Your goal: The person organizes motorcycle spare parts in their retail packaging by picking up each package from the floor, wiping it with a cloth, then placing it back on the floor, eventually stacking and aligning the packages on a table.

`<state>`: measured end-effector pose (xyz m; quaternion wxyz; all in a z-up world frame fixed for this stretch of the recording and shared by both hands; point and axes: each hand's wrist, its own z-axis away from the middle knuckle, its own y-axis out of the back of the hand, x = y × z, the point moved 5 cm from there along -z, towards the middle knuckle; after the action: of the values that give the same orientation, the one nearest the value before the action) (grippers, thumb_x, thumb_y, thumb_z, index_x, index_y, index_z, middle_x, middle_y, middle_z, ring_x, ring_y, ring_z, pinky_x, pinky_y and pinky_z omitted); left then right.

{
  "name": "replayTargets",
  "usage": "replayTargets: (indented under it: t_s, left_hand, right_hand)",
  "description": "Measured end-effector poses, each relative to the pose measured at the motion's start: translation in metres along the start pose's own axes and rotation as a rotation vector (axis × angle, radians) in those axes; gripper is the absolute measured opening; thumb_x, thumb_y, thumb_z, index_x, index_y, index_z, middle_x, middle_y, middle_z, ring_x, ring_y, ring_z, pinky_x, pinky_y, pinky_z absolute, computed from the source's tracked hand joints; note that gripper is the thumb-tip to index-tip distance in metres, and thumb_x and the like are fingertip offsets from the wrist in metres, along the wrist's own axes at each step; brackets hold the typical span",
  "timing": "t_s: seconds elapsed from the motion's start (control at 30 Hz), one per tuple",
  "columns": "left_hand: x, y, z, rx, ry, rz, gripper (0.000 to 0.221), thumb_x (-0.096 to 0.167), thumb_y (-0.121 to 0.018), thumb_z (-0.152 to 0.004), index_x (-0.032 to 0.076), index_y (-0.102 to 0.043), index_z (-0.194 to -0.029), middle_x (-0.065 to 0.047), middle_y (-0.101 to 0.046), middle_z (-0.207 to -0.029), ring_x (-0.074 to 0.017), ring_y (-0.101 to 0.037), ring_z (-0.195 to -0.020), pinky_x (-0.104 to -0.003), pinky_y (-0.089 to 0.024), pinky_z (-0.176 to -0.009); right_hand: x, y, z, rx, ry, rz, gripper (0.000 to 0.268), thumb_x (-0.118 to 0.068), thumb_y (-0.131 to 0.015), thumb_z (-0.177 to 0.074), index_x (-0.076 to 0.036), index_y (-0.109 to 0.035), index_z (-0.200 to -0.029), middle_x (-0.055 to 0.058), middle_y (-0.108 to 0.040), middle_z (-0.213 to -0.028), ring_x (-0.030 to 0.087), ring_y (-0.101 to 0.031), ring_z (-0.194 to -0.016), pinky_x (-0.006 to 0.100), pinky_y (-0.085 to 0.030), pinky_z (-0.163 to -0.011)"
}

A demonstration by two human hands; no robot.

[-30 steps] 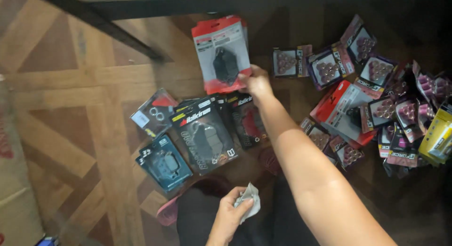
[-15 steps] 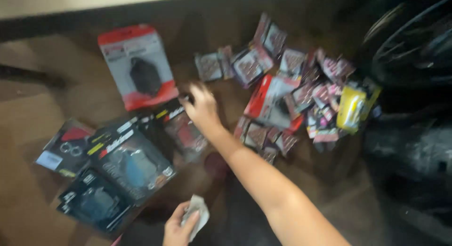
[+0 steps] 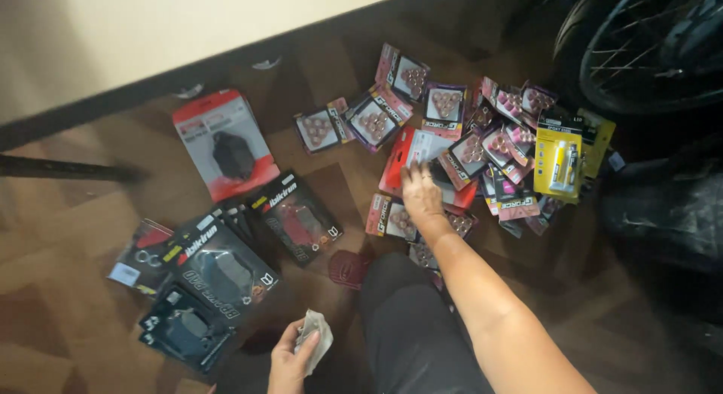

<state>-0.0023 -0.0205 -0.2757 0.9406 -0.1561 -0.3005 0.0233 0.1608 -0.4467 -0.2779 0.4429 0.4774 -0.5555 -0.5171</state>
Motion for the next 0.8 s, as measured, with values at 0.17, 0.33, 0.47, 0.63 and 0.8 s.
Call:
replayTargets:
  t_s: [0.17,0.33,0.47,0.63,0.8]
  left_hand:
    - [0.015,-0.011,0.008,0.019,0.007,-0.056,0.042,0.012,-0.076,-0.085,0.000,-0.068,-0.124,-0.008,-0.077,-0.105,-0.0147,-0.071,-0.093,-0.029,-0.056,-0.083]
    - [0.026,-0.025,0.018,0.046,-0.033,-0.159,0.042,0.012,-0.077,-0.085,0.002,-0.070,-0.125,-0.009,-0.077,-0.104,-0.0141,-0.071,-0.091,-0.029,-0.055,-0.081]
    - [0.113,-0.112,0.043,0.164,-0.380,-0.464,0.057,0.017,-0.086,-0.075,0.001,-0.065,-0.125,-0.009,-0.075,-0.109,-0.0174,-0.070,-0.098,-0.031,-0.055,-0.087]
    - [0.236,-0.205,0.106,0.140,-1.039,-0.723,0.092,0.026,-0.094,-0.062,-0.001,-0.051,-0.140,-0.021,-0.061,-0.127,-0.0331,-0.060,-0.117,-0.039,-0.048,-0.099]
    - [0.210,-0.164,0.116,0.173,-1.125,-0.842,0.050,-0.005,-0.070,-0.085,0.002,-0.065,-0.135,-0.014,-0.070,-0.129,-0.0278,-0.066,-0.122,-0.037,-0.054,-0.105]
  right_hand:
    - [0.002,0.008,0.010,-0.008,0.024,-0.003,0.024,-0.011,-0.060,-0.090,-0.009,-0.068,-0.112,0.009,-0.068,-0.116,0.026,-0.069,-0.105,0.039,-0.060,-0.083]
    - [-0.006,0.080,0.018,-0.078,-0.085,-0.103,0.005,-0.016,-0.065,-0.094,-0.013,-0.069,-0.096,0.008,-0.068,-0.096,0.026,-0.070,-0.093,0.041,-0.058,-0.078]
    - [-0.054,0.238,0.025,0.274,-0.105,-0.529,0.009,-0.006,-0.073,-0.088,-0.004,-0.067,-0.094,0.012,-0.066,-0.089,0.029,-0.069,-0.081,0.040,-0.056,-0.070]
    - [-0.131,0.322,0.071,0.316,-0.038,-0.951,0.016,-0.001,-0.077,-0.083,-0.004,-0.064,-0.090,0.009,-0.068,-0.086,0.024,-0.071,-0.077,0.034,-0.057,-0.070]
    - [-0.168,0.335,0.089,0.193,0.010,-1.170,0.023,-0.004,-0.083,-0.082,-0.007,-0.066,-0.097,0.010,-0.073,-0.099,0.023,-0.073,-0.088,0.032,-0.057,-0.077]
